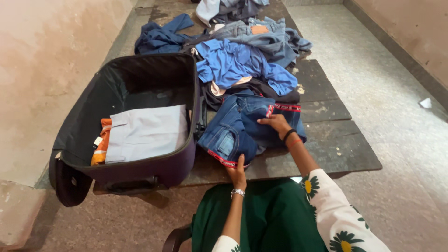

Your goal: The person folds grey trousers and blue jeans by hand on a wooden surface, then places them into a black suitcase.

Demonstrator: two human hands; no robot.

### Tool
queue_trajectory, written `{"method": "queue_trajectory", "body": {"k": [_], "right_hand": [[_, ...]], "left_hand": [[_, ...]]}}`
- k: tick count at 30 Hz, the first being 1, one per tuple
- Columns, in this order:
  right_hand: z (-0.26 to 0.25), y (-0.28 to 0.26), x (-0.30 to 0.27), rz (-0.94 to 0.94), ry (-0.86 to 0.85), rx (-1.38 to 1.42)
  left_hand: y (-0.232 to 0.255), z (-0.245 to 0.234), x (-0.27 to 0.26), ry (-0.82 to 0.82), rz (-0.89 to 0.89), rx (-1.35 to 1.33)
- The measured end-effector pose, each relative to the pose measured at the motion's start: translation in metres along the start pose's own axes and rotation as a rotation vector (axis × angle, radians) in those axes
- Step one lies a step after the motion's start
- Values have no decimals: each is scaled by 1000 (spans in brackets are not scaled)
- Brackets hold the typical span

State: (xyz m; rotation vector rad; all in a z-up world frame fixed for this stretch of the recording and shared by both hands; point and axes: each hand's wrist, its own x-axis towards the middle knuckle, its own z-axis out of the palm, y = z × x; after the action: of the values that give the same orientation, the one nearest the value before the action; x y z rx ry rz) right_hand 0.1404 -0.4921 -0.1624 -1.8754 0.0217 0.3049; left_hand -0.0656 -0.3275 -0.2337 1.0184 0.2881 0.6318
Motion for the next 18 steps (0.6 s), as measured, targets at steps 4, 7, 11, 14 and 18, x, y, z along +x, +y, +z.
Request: {"method": "queue_trajectory", "body": {"k": [4, 7, 11, 14, 18], "right_hand": [[1, 0, -31, -348, 51, 485], [20, -38, -79, -778, 199, 286], [60, -67, -159, -1213, 184, -282], [77, -61, -190, -1204, 112, -358], [73, -48, -207, -1187, -47, -460]], "left_hand": [[43, -5, -10, 137, 237, 113], [81, -4, -5, 52, 325, 71], [112, 21, 6, 72, -47, 183], [115, 38, -3, -58, 160, 127], [112, 35, -11, 93, 49, 157]]}}
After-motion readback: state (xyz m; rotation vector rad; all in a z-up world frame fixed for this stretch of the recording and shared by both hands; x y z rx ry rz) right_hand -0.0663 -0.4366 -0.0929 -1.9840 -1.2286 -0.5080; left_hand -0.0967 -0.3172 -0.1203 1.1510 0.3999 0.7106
